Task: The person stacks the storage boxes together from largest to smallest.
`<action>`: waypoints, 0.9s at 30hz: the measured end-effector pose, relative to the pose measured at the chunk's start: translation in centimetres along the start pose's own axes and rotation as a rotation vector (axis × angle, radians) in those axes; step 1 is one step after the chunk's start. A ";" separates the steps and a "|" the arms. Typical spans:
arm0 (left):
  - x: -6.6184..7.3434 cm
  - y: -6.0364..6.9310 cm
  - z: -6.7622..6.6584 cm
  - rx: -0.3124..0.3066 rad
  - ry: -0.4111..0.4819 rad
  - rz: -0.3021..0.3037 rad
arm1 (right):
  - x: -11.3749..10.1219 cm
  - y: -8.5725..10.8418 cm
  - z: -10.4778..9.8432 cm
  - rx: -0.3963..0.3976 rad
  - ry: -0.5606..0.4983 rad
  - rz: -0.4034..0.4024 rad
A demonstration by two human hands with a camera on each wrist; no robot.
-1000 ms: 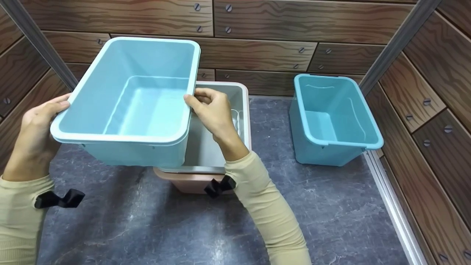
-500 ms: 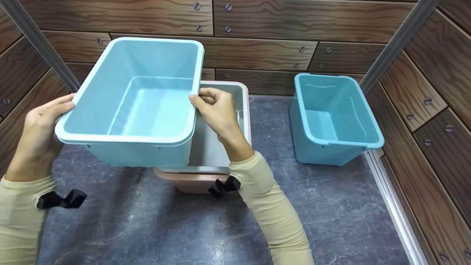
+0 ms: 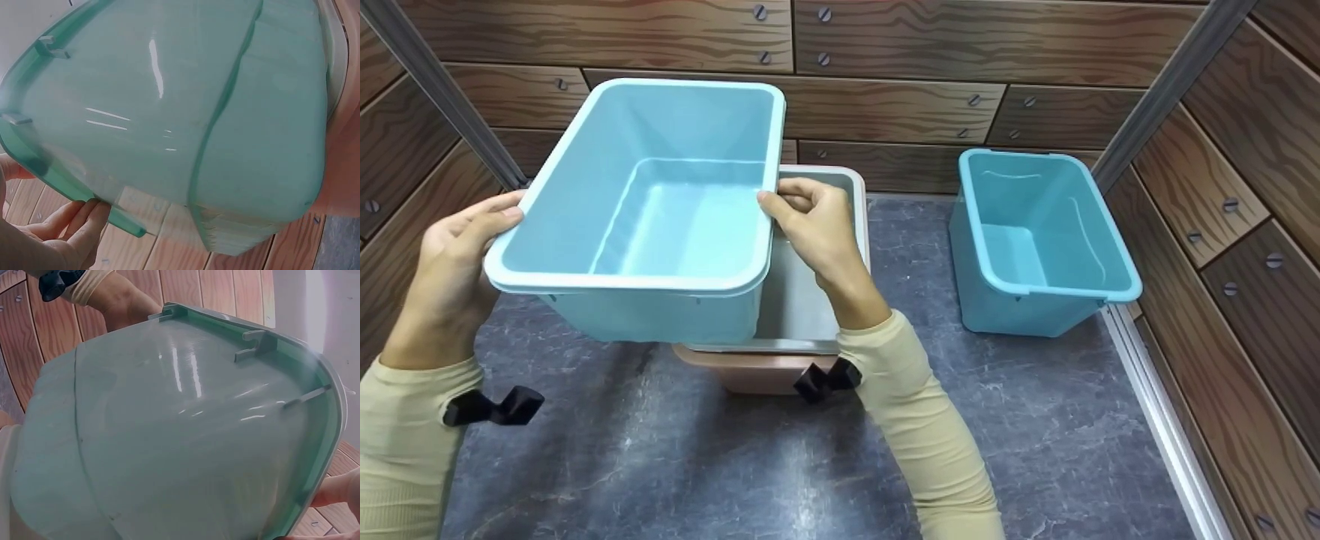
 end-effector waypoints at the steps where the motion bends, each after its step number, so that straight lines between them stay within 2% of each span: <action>1: 0.0 0.0 0.1 -0.002 -0.002 0.000 | 0.0 0.0 -0.1 0.001 -0.001 0.001; 27: -1.1 -0.2 1.9 -0.035 0.010 0.017 | -0.2 0.7 -2.1 0.031 -0.016 0.008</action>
Point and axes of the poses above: each hand's wrist, its own y-axis away from the middle knuckle, its own z-axis out of the palm, x = y × z, the point moved 3 cm from there along -y, towards the middle knuckle, and after that the axes turned 3 degrees about -z, right-handed, at the moved point
